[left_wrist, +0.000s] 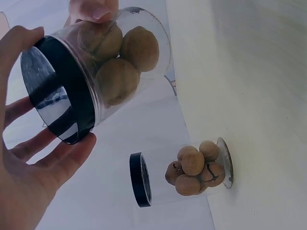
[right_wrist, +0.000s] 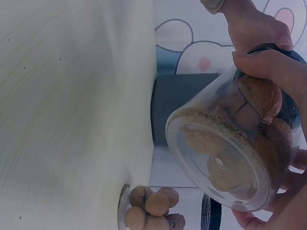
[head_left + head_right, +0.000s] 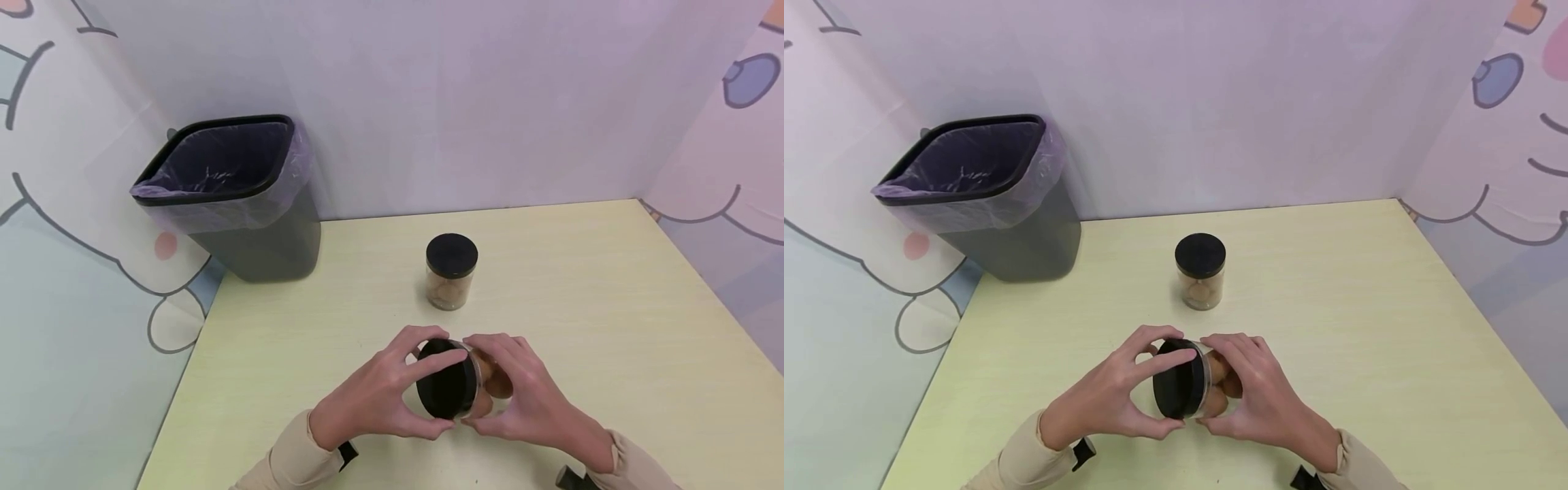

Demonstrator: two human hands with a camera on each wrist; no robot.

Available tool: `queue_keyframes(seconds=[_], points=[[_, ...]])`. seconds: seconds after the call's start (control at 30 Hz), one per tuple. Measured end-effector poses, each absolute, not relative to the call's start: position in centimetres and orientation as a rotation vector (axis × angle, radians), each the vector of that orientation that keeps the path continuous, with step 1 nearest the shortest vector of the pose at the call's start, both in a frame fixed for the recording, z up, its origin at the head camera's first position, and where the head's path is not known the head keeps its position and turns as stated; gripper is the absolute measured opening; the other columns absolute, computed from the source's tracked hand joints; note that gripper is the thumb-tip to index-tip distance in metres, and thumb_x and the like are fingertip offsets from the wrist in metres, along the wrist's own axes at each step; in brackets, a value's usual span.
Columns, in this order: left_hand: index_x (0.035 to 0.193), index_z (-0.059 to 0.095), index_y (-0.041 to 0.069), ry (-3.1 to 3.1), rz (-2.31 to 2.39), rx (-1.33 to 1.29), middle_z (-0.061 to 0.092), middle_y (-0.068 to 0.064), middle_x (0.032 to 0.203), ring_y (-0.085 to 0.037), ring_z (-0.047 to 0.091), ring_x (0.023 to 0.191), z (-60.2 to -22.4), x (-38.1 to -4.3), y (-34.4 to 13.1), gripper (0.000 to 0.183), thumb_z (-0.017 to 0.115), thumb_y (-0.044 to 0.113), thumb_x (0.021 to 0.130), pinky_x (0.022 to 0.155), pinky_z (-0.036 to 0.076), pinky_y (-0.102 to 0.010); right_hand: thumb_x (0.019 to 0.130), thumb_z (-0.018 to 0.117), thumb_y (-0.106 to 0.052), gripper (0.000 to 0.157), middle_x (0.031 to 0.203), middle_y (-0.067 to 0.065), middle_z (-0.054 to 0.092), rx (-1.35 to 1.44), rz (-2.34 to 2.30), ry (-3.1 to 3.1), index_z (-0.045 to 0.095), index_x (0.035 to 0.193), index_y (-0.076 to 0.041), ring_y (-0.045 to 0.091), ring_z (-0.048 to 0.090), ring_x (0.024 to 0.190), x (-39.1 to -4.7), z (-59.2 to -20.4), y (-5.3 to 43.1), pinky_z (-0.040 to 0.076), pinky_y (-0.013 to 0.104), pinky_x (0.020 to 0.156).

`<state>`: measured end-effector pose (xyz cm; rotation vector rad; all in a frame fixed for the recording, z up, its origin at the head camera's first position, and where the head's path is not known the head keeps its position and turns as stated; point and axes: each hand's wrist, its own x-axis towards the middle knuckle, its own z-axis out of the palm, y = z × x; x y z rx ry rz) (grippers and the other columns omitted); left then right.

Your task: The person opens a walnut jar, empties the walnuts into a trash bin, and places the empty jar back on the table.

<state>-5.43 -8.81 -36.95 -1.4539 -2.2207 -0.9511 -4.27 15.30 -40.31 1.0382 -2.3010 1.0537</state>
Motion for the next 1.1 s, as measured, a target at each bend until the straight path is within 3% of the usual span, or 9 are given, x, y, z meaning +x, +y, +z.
queue_keyframes(seconds=[1.1], points=[[0.134, 0.052, 0.019, -2.297, -0.989, -1.304, 0.045, -0.007, 0.126, -0.02, 0.043, 0.113, -36.9, -5.1, -11.4, 0.074, 0.077, 0.04, 0.067, 0.083, 0.042, -0.021, 0.044, 0.091, -0.035, 0.093, 0.114, -0.006, 0.058, 1.008, 1.034, -2.303, 0.055, 0.126, -0.008, 0.008, 0.053, 0.097, -4.1, -40.2, 15.4, 0.03, 0.025, 0.085]])
